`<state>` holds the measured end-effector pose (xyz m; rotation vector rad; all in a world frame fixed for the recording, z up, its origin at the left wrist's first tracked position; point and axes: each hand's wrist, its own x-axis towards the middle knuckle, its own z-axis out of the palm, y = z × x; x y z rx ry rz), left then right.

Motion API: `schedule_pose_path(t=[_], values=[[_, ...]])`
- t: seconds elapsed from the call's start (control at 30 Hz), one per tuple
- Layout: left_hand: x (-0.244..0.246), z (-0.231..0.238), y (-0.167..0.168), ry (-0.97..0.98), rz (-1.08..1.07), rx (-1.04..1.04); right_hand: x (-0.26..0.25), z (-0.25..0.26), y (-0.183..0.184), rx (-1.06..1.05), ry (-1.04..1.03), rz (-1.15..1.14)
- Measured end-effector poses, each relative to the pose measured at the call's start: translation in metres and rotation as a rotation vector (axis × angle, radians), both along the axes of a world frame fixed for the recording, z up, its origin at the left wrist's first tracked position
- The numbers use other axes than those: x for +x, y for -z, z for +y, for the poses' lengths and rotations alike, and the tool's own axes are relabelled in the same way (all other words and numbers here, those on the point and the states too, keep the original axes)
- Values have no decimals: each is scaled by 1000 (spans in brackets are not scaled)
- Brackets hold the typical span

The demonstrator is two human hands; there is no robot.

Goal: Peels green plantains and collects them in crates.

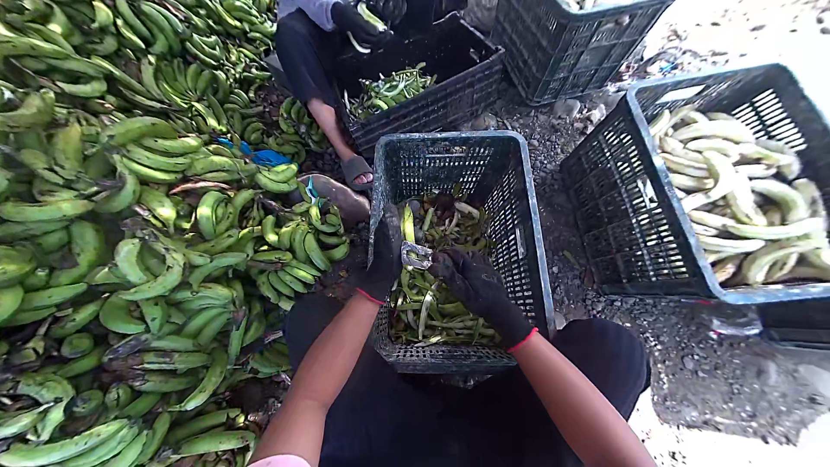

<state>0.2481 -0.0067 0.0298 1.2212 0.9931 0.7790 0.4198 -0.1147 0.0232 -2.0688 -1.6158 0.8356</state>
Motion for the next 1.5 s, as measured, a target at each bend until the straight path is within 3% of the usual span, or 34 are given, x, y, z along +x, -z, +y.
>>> schedule_pose_path(t=[0.13, 0.27, 0.37, 0.43, 0.57, 0.7, 0.8, 0.87, 0.93, 1.07, 1.13, 1.3, 1.37, 1.5], values=[[7, 6, -5, 6, -58, -51, -6, -6, -9, 104, 112, -54], [15, -4, -2, 101, -1, -7, -7, 2, 2, 75, 264, -58], [31, -14, 16, 153, -16, -126, 5, 14, 9, 41, 394, -59], [43, -23, 10, 161, -17, -184, 15, 17, 14, 121, 445, 18], [37, -12, 4, 99, -134, -87, 25, 18, 6, 198, 382, 132], [22, -4, 0, -95, -124, 86, 0, 7, -4, 27, 223, 30], [14, 0, 5, -177, -139, 127, -15, -3, -3, 110, 187, -38], [14, -3, 4, -164, -75, 169, -14, 0, 0, 142, 230, -80], [17, -14, 3, -10, 69, 235, -6, 9, 6, 123, 305, -106], [42, -28, 4, 119, 107, 68, 14, 17, 5, 187, 408, 14], [44, -27, 7, 67, 50, 46, 13, 14, 1, 183, 404, 62], [32, -15, 12, -283, -263, 100, -19, -1, -4, 37, 273, 48], [26, -14, 14, -397, -269, 90, -31, -4, -4, 74, 242, 25], [21, -13, 14, -316, -240, 162, -29, 8, 1, 112, 253, -22]])
